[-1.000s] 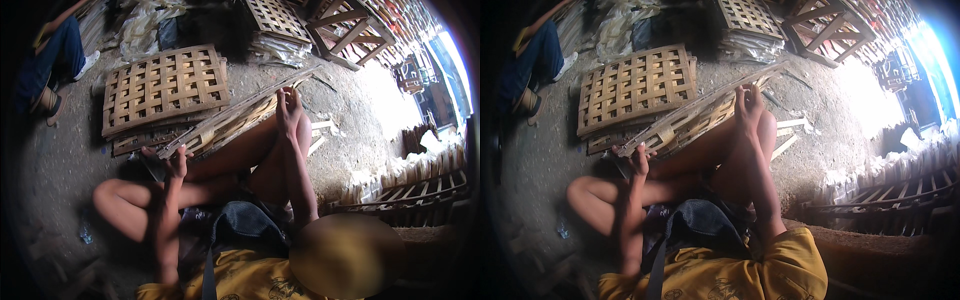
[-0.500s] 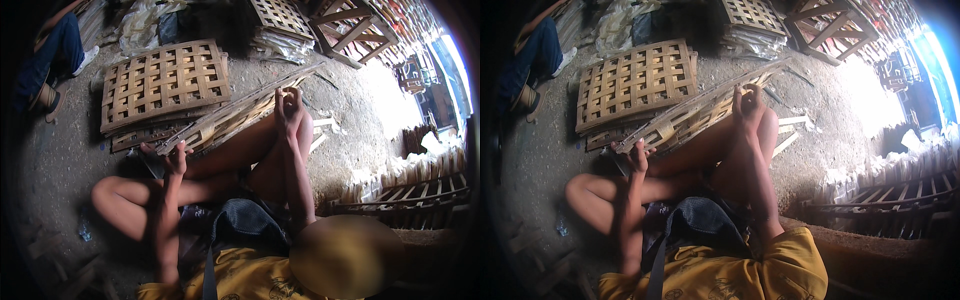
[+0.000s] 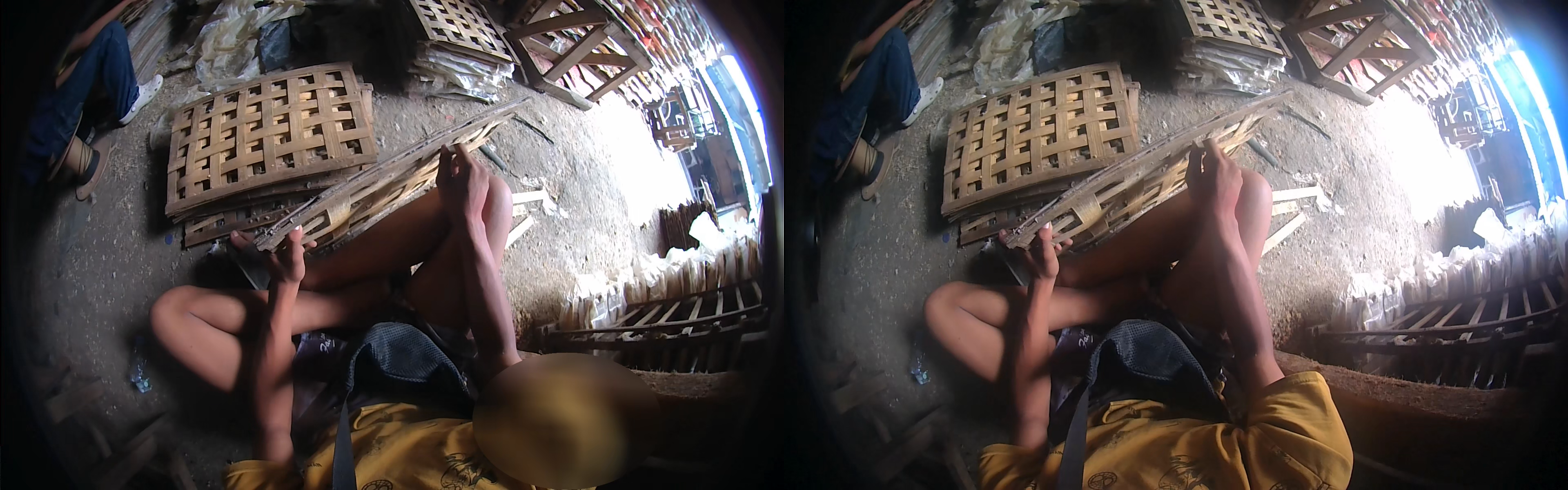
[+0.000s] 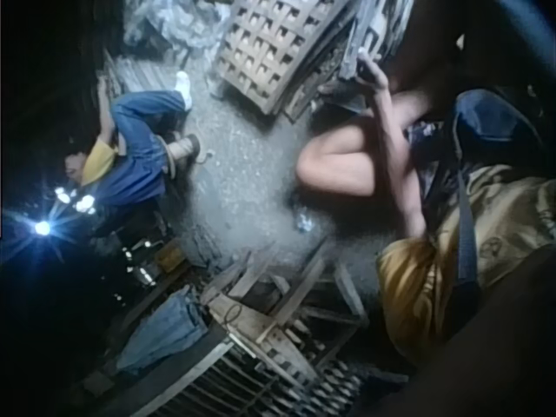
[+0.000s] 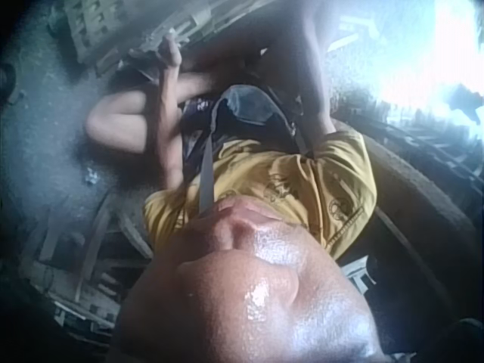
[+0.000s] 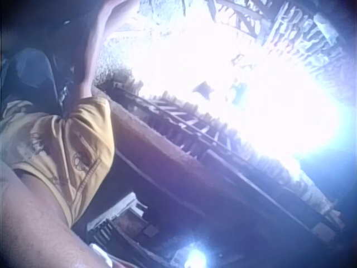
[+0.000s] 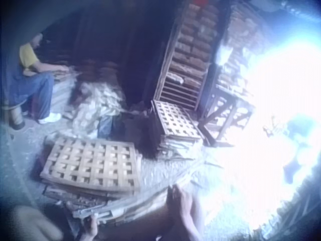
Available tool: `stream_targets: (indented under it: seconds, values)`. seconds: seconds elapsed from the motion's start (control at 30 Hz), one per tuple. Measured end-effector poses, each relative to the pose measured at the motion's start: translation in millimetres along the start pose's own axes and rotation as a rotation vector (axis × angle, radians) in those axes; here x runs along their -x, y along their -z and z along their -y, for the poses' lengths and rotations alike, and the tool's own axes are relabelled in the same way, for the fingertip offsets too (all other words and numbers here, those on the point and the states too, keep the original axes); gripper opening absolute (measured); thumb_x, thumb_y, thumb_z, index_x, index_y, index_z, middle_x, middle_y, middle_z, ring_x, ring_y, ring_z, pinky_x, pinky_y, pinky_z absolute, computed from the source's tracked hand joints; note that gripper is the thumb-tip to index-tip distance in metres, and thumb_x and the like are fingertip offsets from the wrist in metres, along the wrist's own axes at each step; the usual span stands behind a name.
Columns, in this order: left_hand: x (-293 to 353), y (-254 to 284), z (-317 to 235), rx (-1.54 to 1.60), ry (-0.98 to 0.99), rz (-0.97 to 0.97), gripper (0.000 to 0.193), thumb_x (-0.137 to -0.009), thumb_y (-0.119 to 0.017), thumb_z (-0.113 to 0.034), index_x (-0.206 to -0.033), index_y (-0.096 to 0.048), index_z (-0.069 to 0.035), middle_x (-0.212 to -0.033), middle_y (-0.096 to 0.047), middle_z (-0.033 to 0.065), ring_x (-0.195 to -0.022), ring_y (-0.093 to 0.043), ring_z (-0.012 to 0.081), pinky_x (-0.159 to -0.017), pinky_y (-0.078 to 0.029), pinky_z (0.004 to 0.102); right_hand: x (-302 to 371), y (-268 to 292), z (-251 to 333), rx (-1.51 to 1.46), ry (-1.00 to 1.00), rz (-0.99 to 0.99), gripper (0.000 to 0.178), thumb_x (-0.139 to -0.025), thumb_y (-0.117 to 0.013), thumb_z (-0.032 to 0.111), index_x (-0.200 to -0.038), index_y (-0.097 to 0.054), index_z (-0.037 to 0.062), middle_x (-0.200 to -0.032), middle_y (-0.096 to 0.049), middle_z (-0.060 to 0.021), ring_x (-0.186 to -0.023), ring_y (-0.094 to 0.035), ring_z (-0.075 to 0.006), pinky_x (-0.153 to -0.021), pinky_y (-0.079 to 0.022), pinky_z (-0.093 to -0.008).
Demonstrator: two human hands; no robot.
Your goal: The person sits on the floor and assembles a wooden lattice panel by hand, interlocking slats and adjusting the frame. The person uses a small tool to tap and secure joints, then flips the panel to inspect and adjust the other side.
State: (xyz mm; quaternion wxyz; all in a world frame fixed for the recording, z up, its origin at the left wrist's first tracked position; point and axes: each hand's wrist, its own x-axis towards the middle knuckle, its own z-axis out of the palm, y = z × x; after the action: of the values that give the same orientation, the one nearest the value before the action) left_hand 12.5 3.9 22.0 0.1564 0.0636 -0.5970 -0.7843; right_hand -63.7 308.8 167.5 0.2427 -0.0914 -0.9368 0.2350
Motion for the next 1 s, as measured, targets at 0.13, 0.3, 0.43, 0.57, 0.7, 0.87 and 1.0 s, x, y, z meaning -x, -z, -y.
stream_targets:
  seconds: [0.13,0.3,0.43,0.57,0.7,0.87,1.0]
  values:
    - [1,1,12,-0.043,-0.062,-0.07,0.059,-0.094,-0.061,-0.032,-0.129,-0.021,-0.007,-0.109,-0.057,0.0143,-0.07,-0.066,0.0208,-0.055,-0.055,0.0267,4,-4,-8,-0.004,-0.04,0.033,0.024,-0.098,-0.055,0.031,-0.097,-0.064,0.0088,-0.078,-0.068,-0.0195,-0.077,-0.067,-0.039,-0.069,-0.051,-0.0476]
    - [4,-18,-8,-0.063,-0.037,0.025,0.036,-0.096,-0.056,-0.031,-0.117,-0.054,-0.003,-0.1,-0.066,0.0103,-0.065,-0.068,0.0185,-0.053,-0.051,0.0218,13,16,-6,-0.307,-0.058,-0.113,0.015,-0.097,-0.059,0.02,-0.104,-0.062,0.0065,-0.081,-0.067,-0.0143,-0.077,-0.065,-0.0292,-0.072,-0.051,-0.0399]
    - [-9,29,28,-0.575,-0.184,0.029,0.069,-0.096,-0.059,-0.032,-0.144,-0.019,-0.003,-0.13,-0.048,0.0221,-0.074,-0.069,0.0249,-0.065,-0.057,0.0322,7,15,-1,-0.774,-0.012,-0.179,0.01,-0.099,-0.052,0.016,-0.098,-0.052,0.006,-0.082,-0.052,0.0009,-0.074,-0.046,-0.0096,-0.067,-0.039,-0.0249]
    - [-2,19,53,-0.504,-0.048,0.04,0.099,-0.094,-0.062,-0.04,-0.157,0.005,-0.001,-0.153,-0.017,0.0328,-0.112,-0.054,0.0358,-0.101,-0.042,0.048,-10,36,-20,-0.928,-0.062,-0.257,0.017,-0.102,-0.045,0.024,-0.096,-0.053,0.0099,-0.077,-0.041,0.0048,-0.068,-0.034,-0.0053,-0.061,-0.029,-0.023]
    - [5,2,7,0.082,0.195,0.159,0.112,-0.091,-0.063,-0.052,-0.154,0.011,0.004,-0.157,0.018,0.0366,-0.15,-0.002,0.0455,-0.122,-0.006,0.0543,-28,53,6,-0.734,0.252,-0.325,0.027,-0.104,-0.043,0.025,-0.102,-0.064,0.0079,-0.076,-0.04,0.006,-0.067,-0.033,-0.0041,-0.058,-0.026,-0.0226]
    - [-6,53,70,-0.45,0.016,0.049,0.121,-0.088,-0.069,-0.044,-0.15,0.025,0.0,-0.156,0.011,0.038,-0.124,-0.047,0.0401,-0.101,-0.043,0.0501,-29,63,35,-0.679,0.169,-0.26,0.025,-0.104,-0.052,0.018,-0.106,-0.07,0.0005,-0.087,-0.059,-0.0011,-0.078,-0.049,-0.0084,-0.07,-0.041,-0.0263]
    - [-3,24,54,-0.252,-0.075,0.03,0.125,-0.087,-0.073,-0.035,-0.148,0.032,-0.003,-0.155,0.003,0.0355,-0.099,-0.063,0.0317,-0.076,-0.058,0.0401,-34,59,16,-0.66,0.264,-0.202,0.016,-0.101,-0.058,0.009,-0.099,-0.07,-0.0004,-0.08,-0.066,0.0015,-0.068,-0.053,-0.0036,-0.059,-0.042,-0.0222]
